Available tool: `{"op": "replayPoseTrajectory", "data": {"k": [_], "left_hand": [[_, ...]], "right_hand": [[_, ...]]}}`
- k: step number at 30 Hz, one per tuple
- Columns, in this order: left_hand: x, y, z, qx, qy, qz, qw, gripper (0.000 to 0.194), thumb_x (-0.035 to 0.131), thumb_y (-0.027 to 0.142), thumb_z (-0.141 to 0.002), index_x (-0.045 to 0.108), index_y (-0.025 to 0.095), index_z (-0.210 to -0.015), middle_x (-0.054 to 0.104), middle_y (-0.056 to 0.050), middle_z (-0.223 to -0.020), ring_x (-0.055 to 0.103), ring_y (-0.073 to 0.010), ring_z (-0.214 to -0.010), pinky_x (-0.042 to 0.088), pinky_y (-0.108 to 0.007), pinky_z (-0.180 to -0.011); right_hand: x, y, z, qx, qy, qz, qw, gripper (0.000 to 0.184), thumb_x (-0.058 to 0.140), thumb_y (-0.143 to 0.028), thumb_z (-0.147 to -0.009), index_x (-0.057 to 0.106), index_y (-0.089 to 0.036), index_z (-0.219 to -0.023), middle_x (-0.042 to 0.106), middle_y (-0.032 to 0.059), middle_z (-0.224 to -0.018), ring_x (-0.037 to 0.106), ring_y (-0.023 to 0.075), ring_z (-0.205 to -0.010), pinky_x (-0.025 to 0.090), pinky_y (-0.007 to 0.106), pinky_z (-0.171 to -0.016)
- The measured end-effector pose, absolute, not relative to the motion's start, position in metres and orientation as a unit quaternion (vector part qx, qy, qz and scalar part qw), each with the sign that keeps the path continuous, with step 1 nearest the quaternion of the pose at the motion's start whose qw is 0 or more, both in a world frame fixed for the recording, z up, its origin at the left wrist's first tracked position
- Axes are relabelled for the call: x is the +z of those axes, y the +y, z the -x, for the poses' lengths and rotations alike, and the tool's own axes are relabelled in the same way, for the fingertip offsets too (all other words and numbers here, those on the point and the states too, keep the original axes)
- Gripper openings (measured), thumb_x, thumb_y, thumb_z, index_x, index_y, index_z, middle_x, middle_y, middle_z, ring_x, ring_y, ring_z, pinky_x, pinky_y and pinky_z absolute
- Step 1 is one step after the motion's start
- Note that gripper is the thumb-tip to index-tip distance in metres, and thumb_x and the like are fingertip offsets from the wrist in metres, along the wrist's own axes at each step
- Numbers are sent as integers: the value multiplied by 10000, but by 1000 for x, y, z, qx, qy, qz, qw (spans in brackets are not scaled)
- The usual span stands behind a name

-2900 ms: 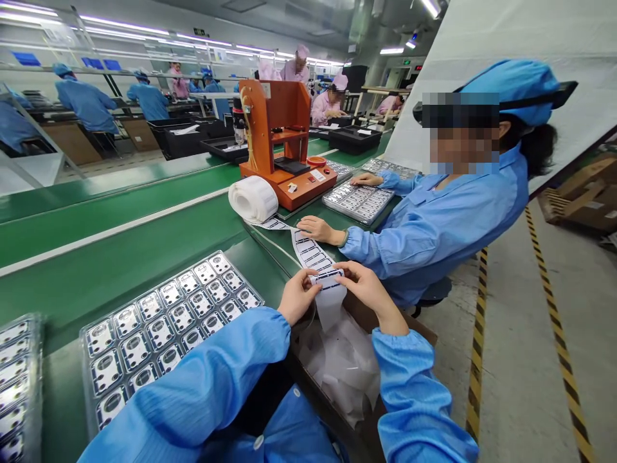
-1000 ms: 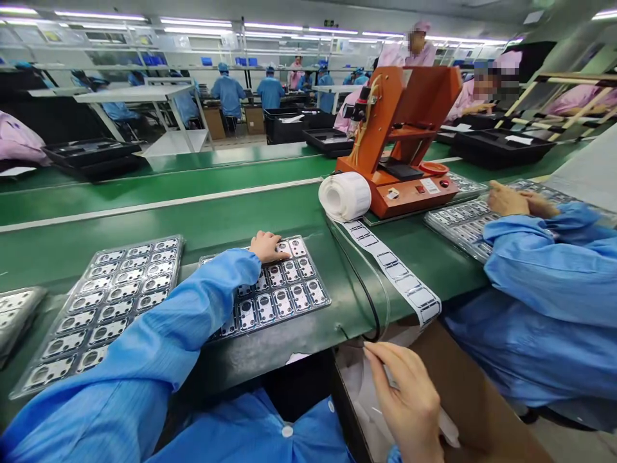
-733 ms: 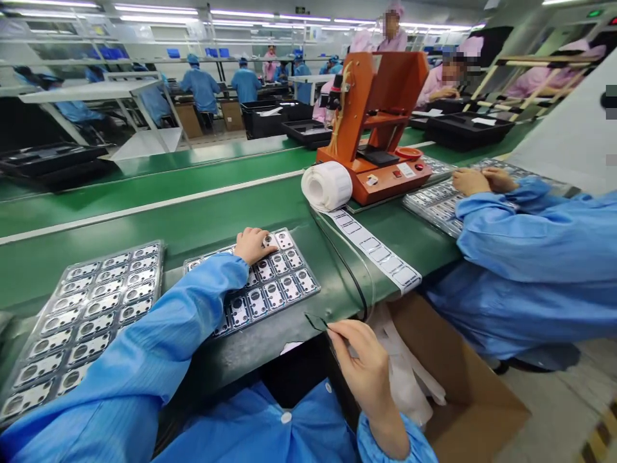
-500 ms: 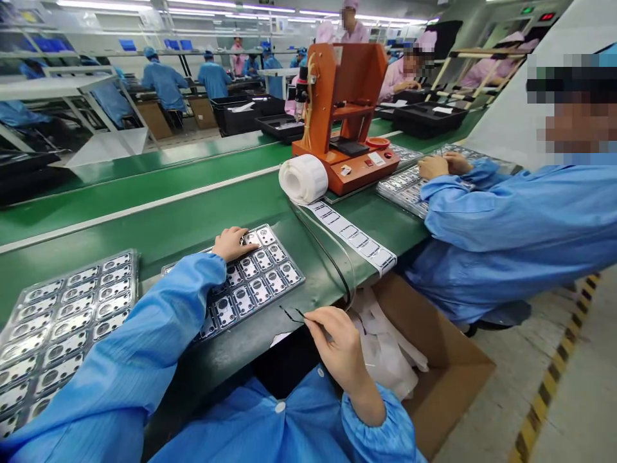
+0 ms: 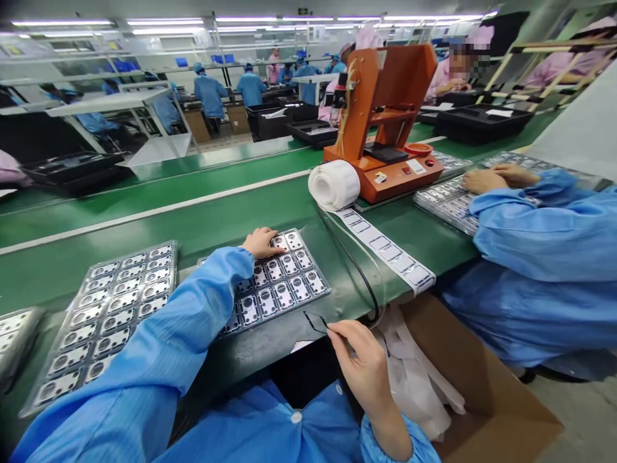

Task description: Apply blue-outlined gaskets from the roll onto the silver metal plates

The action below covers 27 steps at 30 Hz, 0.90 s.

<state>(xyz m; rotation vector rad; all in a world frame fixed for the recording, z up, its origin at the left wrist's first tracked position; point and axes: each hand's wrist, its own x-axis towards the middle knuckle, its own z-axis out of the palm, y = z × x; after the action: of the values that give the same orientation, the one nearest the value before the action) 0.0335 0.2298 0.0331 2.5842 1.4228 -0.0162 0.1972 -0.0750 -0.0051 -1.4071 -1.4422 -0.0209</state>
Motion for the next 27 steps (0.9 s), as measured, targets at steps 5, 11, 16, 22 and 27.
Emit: {"op": "replayPoseTrajectory", "data": {"k": [5,11,16,22,27], "left_hand": [[35,213,-35,76,492,-858,126,470,635,386,-879,548,177,-1291,591,-158,-1338,464,-321,-1299,313,-467,-1105],[51,186,-40,195,480,-817,253,285,502,242,-945,583,187,-1213,689,-69,-1096,632,-180,-1017,482,-302,-905],[64,116,-19,224,411,-781,413,176,560,252,-902,632,129,-1005,684,-28,-841,651,-112,-760,501,-215,-673],[43,24,15,228,381,-569,692,405,613,521,-857,543,167,-1040,640,2,-722,611,-100,-567,328,-176,-430],[18,3,7,239,393,-496,736,523,621,627,-802,552,162,-1032,619,11,-697,567,-82,-547,363,-189,-483]], "right_hand": [[-10,-75,-198,-11,-612,585,533,72,660,-217,-879,726,-230,-904,741,23,-864,716,172,-770,596,280,-739],[-11,-74,-198,16,-597,593,540,94,662,-295,-878,721,-222,-868,731,35,-843,700,184,-755,579,294,-734],[-11,-74,-193,74,-515,640,565,154,695,-363,-844,727,-214,-821,735,44,-839,690,193,-763,567,313,-744],[-17,-67,-181,246,-369,646,621,257,755,-436,-771,745,-194,-858,712,35,-746,623,153,-640,529,284,-604],[-19,-63,-171,343,-341,620,618,264,776,-433,-740,746,-188,-833,613,-8,-600,523,113,-541,456,251,-515]]}}
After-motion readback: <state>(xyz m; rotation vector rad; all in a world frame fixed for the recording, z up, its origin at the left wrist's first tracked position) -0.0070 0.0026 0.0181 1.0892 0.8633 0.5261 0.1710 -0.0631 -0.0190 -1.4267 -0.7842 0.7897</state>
